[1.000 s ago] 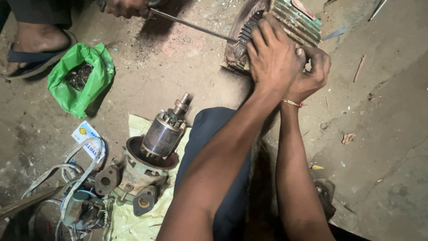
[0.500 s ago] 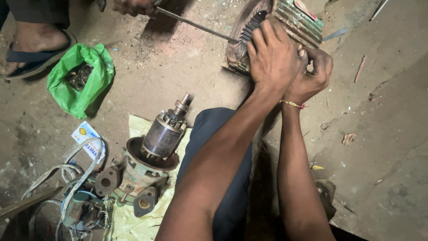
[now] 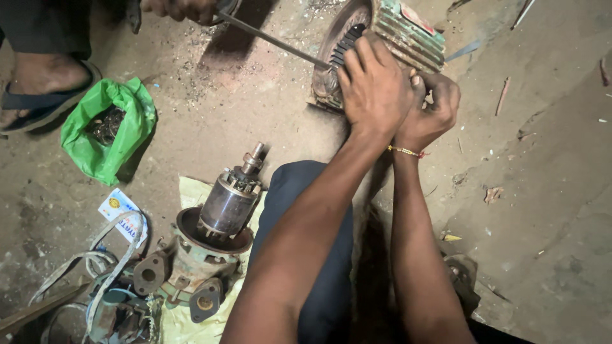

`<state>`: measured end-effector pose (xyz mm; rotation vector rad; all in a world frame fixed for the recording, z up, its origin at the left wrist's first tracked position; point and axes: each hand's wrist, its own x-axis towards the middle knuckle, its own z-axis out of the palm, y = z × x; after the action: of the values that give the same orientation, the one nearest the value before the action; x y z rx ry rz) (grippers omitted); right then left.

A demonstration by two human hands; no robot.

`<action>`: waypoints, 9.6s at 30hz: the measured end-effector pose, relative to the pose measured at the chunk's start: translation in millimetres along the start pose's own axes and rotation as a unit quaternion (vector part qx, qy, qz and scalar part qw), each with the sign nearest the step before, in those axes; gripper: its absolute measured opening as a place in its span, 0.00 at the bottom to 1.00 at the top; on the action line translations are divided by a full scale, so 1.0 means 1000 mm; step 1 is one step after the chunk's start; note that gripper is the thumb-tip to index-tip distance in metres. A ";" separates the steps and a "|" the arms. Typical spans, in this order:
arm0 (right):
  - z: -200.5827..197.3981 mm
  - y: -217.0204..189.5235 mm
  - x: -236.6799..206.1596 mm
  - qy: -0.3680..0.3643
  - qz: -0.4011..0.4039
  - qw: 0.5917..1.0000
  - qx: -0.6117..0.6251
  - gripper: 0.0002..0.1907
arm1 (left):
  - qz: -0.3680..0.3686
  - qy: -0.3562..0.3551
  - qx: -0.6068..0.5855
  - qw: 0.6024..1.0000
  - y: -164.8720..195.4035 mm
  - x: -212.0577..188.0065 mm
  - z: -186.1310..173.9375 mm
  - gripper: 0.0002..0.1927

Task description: The person holds a cylindrical motor component while another person uses a metal rod to scrape or clean the interior. The camera wearer rotates the component to allow access to different sections during the cleaning process.

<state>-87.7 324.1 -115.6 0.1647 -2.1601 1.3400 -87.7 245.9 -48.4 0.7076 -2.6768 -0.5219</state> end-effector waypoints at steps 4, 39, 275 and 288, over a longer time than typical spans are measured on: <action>0.000 0.000 0.000 -0.003 0.002 1.000 -0.007 0.04 | 0.005 -0.005 -0.001 1.000 -0.002 0.001 0.000 0.47; -0.001 -0.005 0.000 -0.001 0.014 1.000 0.009 0.04 | 0.013 -0.023 -0.001 1.000 -0.004 0.002 -0.003 0.42; -0.042 -0.045 -0.049 -0.042 0.028 0.994 -0.100 0.20 | -0.041 -0.013 0.021 0.999 0.006 -0.008 -0.010 0.54; -0.041 -0.040 -0.049 -0.035 0.025 0.994 -0.101 0.18 | -0.027 0.007 0.019 0.999 0.007 -0.007 -0.009 0.54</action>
<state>-14.2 330.0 -97.4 0.0789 -2.3576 1.1497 -81.3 252.8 -39.0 0.7935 -2.6663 -0.4796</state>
